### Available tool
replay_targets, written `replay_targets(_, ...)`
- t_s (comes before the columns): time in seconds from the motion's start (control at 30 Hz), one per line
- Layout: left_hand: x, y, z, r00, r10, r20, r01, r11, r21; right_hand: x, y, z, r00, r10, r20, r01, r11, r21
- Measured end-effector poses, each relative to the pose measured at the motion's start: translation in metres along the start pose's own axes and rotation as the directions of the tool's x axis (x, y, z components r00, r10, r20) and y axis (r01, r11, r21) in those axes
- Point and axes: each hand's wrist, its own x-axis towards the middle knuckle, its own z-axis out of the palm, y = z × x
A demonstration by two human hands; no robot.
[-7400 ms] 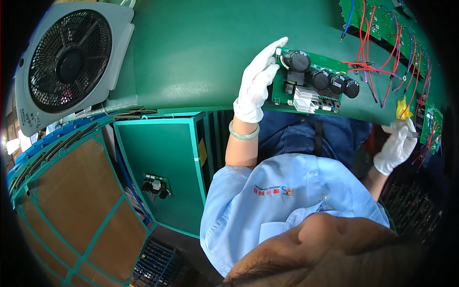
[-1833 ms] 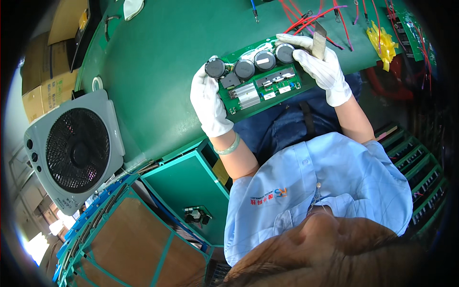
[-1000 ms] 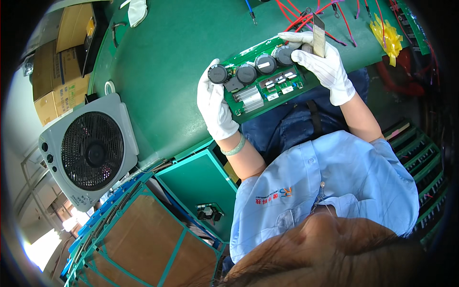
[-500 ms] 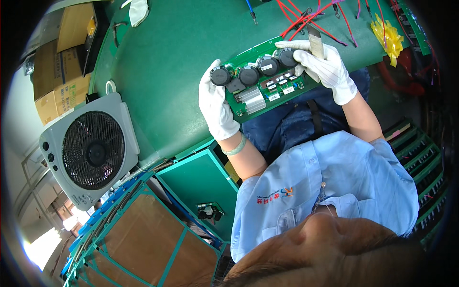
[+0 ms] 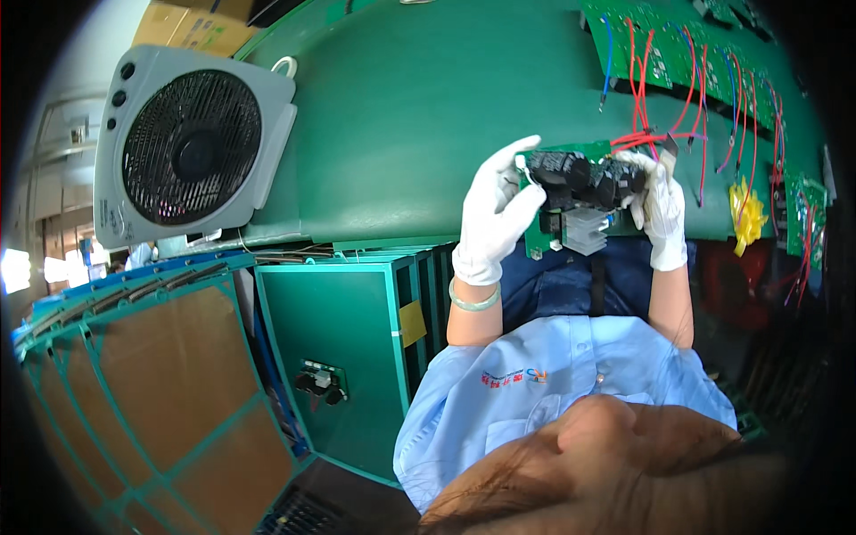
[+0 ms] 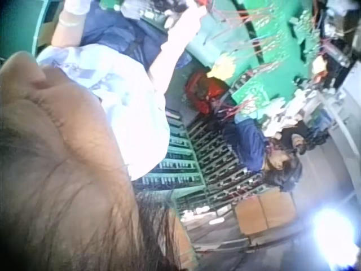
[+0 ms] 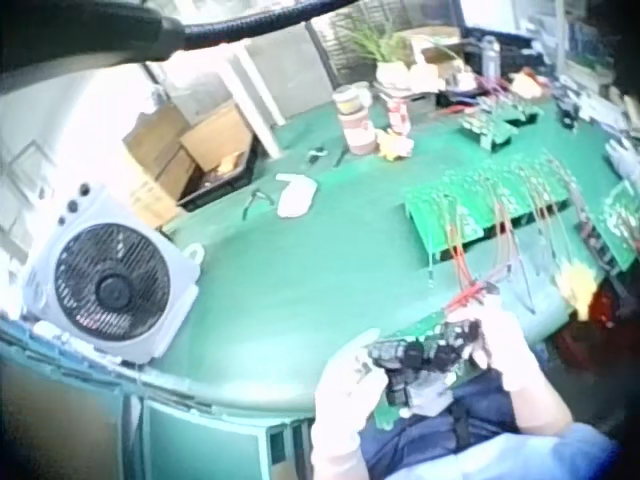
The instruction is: The person holds a green circuit board with attached wires and wipes its surface with a white cloth. They flip the board to clean both sides, focusing on the components and the board's surface. The person then places the board down and picks up another one to repeat the process.
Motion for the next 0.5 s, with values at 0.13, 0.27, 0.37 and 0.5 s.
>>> replay_targets(0.13, -0.008, 0.003, -0.006, 0.997, -0.049, 0.060, 0.056, 0.991, -0.121, -0.006, 0.004, 0.002, 0.998, -0.036, -0.045, 0.036, 0.999, 0.000)
replay_targets(0.27, -0.011, 0.002, -0.014, 0.996, -0.050, 0.075, 0.059, 0.990, -0.124, -0.028, -0.010, 0.009, 0.994, -0.015, -0.104, 0.016, 1.000, 0.015)
replay_targets(0.37, -0.011, 0.003, -0.013, 0.999, -0.019, 0.027, 0.023, 0.991, -0.132, -0.037, -0.023, 0.017, 0.992, -0.054, -0.112, 0.061, 0.997, 0.055)
replay_targets(0.5, -0.014, 0.006, -0.011, 0.997, -0.073, -0.010, 0.071, 0.990, -0.122, -0.043, -0.025, 0.018, 0.990, -0.083, -0.118, 0.093, 0.992, 0.083)
